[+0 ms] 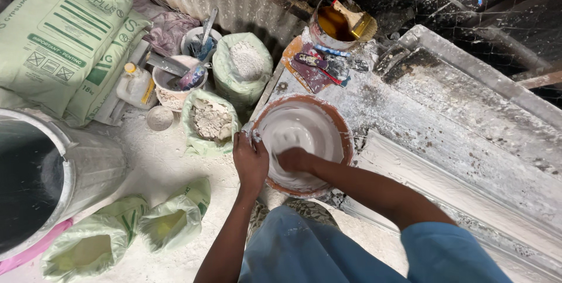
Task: The person takes handfuls of white plaster paste and presses and spreads it by hand along the grooves of long decorative molding strips on a workbench, working along their length. They then mix more paste in a large bowl and pour and spread the mixture onto the moldings.
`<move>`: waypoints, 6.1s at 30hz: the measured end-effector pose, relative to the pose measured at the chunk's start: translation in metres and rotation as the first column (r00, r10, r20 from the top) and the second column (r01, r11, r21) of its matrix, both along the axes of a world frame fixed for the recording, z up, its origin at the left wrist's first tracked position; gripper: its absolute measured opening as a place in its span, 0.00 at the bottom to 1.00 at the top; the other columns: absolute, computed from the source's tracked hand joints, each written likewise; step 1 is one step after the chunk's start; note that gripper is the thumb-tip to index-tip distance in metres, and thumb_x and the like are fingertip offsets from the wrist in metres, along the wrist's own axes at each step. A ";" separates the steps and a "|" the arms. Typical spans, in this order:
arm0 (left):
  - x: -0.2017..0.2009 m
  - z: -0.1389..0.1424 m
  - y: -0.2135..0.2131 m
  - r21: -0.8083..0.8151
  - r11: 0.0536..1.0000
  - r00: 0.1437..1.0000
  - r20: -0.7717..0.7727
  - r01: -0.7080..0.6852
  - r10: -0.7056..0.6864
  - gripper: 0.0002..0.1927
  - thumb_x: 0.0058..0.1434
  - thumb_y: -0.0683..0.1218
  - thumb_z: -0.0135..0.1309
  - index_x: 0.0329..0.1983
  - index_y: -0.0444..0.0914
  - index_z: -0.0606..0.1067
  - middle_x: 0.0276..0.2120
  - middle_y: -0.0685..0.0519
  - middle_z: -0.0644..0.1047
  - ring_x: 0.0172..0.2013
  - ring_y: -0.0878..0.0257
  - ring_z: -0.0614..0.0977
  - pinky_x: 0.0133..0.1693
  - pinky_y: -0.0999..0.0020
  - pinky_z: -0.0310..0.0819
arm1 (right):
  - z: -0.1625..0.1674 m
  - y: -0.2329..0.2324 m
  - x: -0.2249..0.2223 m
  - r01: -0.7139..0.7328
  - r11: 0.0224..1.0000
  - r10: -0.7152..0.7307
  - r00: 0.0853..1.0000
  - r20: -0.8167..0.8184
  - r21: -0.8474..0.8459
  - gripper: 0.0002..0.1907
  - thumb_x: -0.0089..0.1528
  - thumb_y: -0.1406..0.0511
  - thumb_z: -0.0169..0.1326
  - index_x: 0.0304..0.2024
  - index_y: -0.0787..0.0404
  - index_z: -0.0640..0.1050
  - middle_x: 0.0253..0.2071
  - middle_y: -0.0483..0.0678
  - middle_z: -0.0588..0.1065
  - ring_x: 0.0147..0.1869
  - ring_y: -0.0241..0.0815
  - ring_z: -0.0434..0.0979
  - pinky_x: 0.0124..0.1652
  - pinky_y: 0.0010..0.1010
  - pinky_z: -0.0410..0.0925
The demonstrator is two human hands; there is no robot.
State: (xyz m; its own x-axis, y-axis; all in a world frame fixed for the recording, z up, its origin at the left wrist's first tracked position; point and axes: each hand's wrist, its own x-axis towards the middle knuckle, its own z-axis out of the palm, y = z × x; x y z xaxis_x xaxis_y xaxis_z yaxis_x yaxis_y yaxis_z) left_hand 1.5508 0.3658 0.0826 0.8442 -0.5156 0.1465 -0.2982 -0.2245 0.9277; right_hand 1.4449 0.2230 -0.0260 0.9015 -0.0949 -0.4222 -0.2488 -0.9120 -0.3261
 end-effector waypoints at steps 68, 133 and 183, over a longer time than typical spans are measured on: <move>-0.003 -0.003 -0.002 -0.021 0.999 0.999 0.018 -0.029 0.030 0.08 0.60 0.35 0.48 0.41 0.25 0.73 0.37 0.33 0.74 0.37 0.34 0.77 0.41 0.43 0.69 | 0.040 -0.026 0.044 -0.105 0.987 0.110 0.993 0.032 -0.125 0.11 0.60 0.63 0.51 0.36 0.60 0.83 0.42 0.53 0.81 0.47 0.53 0.82 0.47 0.43 0.74; -0.011 -0.027 0.026 0.059 0.998 0.993 -0.118 0.013 -0.006 0.12 0.68 0.42 0.50 0.51 0.31 0.76 0.36 0.37 0.81 0.35 0.49 0.84 0.39 0.57 0.76 | 0.140 -0.096 -0.117 0.606 0.470 -0.858 0.483 0.172 0.642 0.11 0.65 0.62 0.52 0.44 0.61 0.79 0.38 0.46 0.80 0.37 0.33 0.80 0.39 0.26 0.76; -0.124 0.042 -0.017 -0.211 0.936 0.946 0.101 -0.283 0.309 0.10 0.65 0.36 0.54 0.48 0.26 0.78 0.40 0.44 0.84 0.39 0.63 0.82 0.43 0.63 0.77 | 0.070 -0.146 -0.174 0.398 0.655 -0.688 0.666 0.289 0.642 0.20 0.65 0.53 0.60 0.30 0.61 0.73 0.26 0.45 0.70 0.32 0.33 0.65 0.34 0.31 0.65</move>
State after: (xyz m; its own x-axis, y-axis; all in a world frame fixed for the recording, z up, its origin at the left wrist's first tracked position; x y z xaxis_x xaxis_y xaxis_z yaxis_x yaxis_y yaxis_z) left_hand 1.4270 0.3488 0.1246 0.9208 -0.1967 0.3368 -0.3668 -0.1435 0.9191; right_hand 1.2705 0.0773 0.0437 0.8289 -0.5502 -0.1006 -0.3231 -0.3241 -0.8891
